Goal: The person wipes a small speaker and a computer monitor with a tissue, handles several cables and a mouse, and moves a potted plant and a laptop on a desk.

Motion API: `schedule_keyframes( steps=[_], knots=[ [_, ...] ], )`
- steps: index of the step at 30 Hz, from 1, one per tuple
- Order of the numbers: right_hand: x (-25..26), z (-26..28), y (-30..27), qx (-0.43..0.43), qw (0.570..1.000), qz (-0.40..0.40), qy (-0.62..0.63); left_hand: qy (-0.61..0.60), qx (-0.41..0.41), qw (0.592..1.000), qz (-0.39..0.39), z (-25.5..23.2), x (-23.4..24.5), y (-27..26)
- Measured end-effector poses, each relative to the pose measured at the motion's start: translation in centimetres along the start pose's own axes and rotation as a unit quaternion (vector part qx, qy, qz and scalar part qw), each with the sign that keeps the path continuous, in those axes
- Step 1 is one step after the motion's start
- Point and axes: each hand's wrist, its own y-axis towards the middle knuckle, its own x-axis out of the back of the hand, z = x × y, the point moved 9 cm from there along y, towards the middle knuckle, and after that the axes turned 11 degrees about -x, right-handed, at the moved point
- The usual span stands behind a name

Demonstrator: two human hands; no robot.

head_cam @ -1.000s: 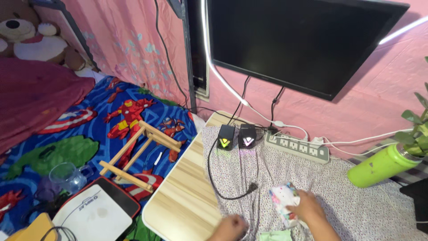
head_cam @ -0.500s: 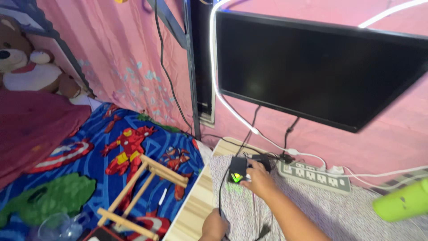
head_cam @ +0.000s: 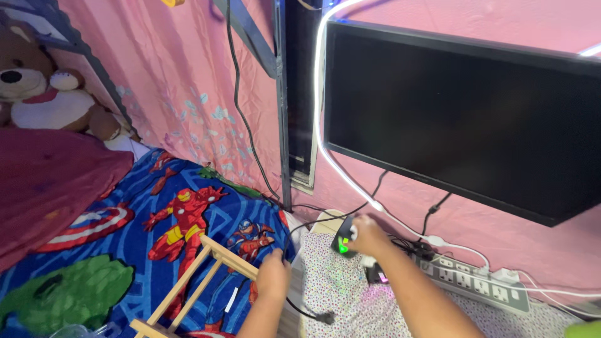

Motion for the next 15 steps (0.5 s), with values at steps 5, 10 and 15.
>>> schedule_keyframes(
  steps=[5, 10, 15],
  knots=[
    [0.7, 0.0, 2.4, -0.033, 0.999, 0.014, 0.001, 0.026, -0.017, 0.996, -0.08, 0.3, 3.4, 1.3],
    [-1.5, -0.1, 3.5, -0.002, 0.999, 0.035, -0.009, 0.091, -0.054, 0.992, -0.065, -0.4, 1.7, -0.1],
    [-2.8, 0.3, 4.5, 0.074, 0.997, -0.02, 0.016, 0.002, -0.215, 0.974, 0.065, -7.8, -9.2, -6.3]
  ],
)
